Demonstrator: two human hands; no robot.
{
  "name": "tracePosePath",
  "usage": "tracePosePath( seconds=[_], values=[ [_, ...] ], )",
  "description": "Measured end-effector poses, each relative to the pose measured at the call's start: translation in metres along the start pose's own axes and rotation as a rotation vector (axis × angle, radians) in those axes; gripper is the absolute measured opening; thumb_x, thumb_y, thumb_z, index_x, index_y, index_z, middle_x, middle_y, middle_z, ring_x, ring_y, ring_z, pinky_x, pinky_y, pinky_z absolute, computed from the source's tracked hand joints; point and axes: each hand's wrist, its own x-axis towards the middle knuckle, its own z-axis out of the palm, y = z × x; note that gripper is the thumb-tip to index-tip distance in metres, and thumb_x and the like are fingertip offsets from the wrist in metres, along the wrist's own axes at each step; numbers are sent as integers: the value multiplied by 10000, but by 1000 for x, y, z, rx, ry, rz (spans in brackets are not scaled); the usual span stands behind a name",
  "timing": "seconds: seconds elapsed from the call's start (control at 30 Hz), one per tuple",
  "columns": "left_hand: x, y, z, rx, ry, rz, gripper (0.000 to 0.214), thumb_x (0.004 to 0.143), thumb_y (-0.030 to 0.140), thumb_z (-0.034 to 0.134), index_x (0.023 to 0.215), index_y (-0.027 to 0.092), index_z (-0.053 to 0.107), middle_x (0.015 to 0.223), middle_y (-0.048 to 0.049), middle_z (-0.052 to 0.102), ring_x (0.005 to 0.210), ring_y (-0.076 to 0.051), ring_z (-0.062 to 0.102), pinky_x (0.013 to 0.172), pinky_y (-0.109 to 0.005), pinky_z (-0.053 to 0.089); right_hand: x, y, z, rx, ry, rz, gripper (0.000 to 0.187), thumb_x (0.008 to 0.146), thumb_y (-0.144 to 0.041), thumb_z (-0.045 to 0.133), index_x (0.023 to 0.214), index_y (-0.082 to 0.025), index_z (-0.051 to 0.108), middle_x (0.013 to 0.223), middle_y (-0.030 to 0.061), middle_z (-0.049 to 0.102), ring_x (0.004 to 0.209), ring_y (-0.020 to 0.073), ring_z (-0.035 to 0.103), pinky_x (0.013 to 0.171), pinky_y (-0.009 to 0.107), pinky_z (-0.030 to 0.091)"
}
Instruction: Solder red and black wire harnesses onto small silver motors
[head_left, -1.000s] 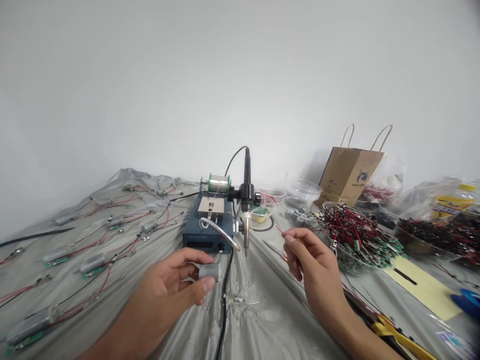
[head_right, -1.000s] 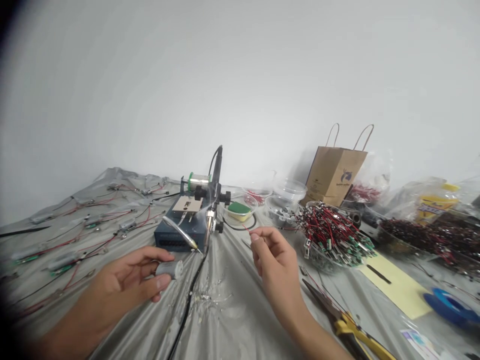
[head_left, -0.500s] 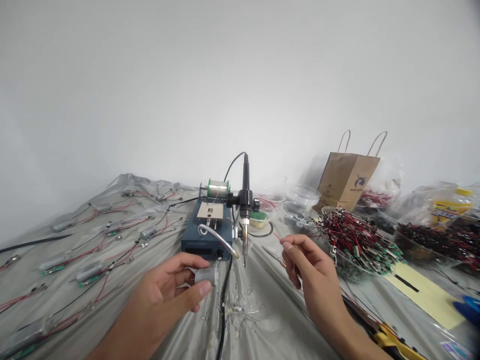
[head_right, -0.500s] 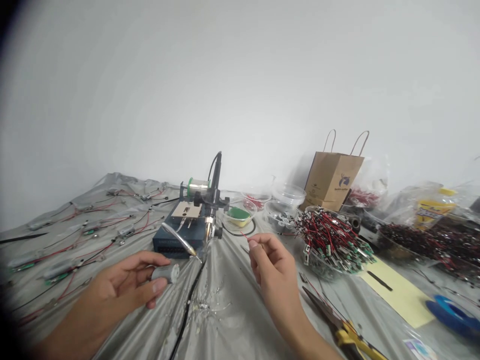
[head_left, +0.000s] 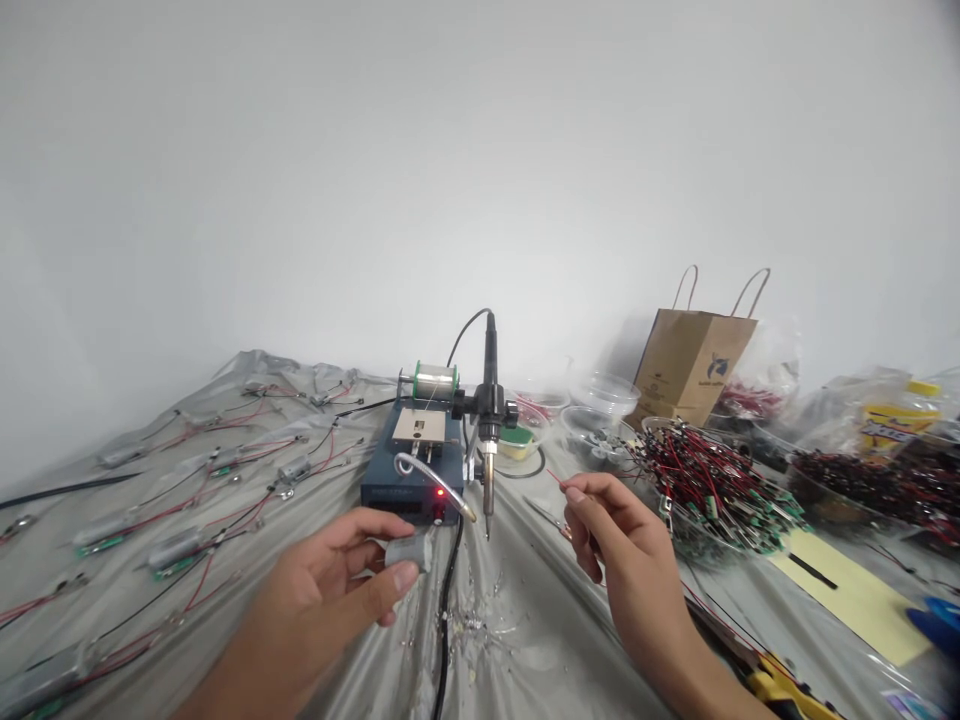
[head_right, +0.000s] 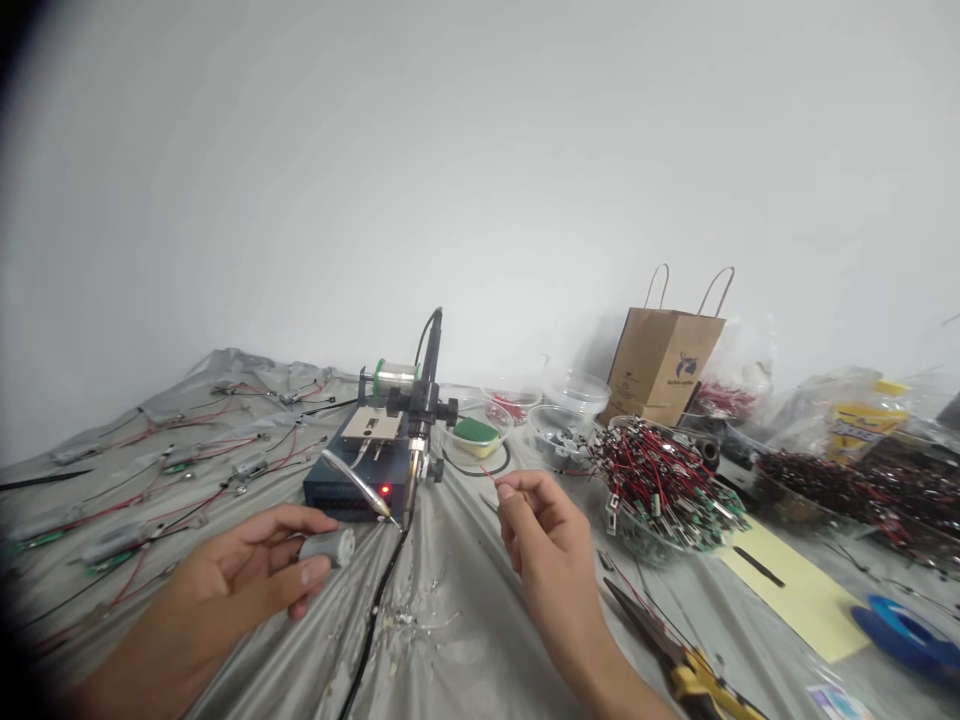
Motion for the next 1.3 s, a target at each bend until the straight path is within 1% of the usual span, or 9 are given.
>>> tracePosePath(
  seconds=[0.2, 0.33, 0.53, 0.77, 0.97, 1.13, 1.3],
  values=[
    [-1, 0, -1, 20, 1, -2, 304, 802, 457, 846, 1009, 259, 746, 744, 33, 624, 689, -171, 560, 626, -282, 499, 1, -1, 1, 1, 4, -5, 266, 913, -471, 719, 898, -211, 665, 597, -63, 466, 484, 80, 338, 447, 210, 247],
    [-2, 2, -1, 35, -11, -20, 295, 819, 463, 830, 1012, 260, 739, 714, 39, 609, 681, -173, 551, 641, -291, 490, 2, -2, 1, 9, 1, -6, 251, 912, -456, 721, 900, -212, 662, 592, -65, 458, 482, 79, 328, 446, 214, 235],
    [-2, 3, -1, 27, -19, -3, 295, 831, 451, 824, 1024, 247, 733, 727, 35, 620, 690, -165, 550, 640, -277, 487, 0, 1, -1, -14, -9, -13, 236, 936, -447, 697, 915, -215, 660, 586, -68, 466, 479, 78, 338, 451, 213, 237],
    [3, -5, -1, 33, -14, -12, 365, 774, 477, 863, 1025, 247, 731, 746, 38, 622, 682, -154, 541, 619, -255, 509, 1, 0, 0, -21, -8, -22, 246, 936, -449, 691, 905, -207, 657, 589, -69, 464, 476, 73, 334, 449, 212, 234],
    [-1, -5, -2, 45, -4, -2, 372, 781, 469, 857, 1036, 230, 730, 741, 31, 618, 695, -158, 540, 611, -254, 515, 0, -1, 3, -20, 0, -32, 232, 927, -431, 694, 890, -205, 658, 572, -74, 454, 474, 75, 333, 450, 213, 239],
    [0, -3, -2, 39, -38, -16, 354, 818, 451, 835, 1061, 225, 711, 757, 28, 637, 717, -161, 551, 624, -259, 509, 1, -3, 4, -14, -6, -31, 227, 917, -425, 695, 882, -204, 660, 561, -77, 448, 465, 73, 330, 444, 214, 229],
    [0, -2, -1, 30, -26, -11, 361, 809, 450, 844, 1049, 215, 709, 751, 34, 623, 710, -154, 541, 623, -259, 499, 0, -1, 3, -9, -12, -24, 243, 917, -443, 697, 892, -204, 663, 568, -77, 446, 465, 74, 327, 438, 213, 230]
  ],
)
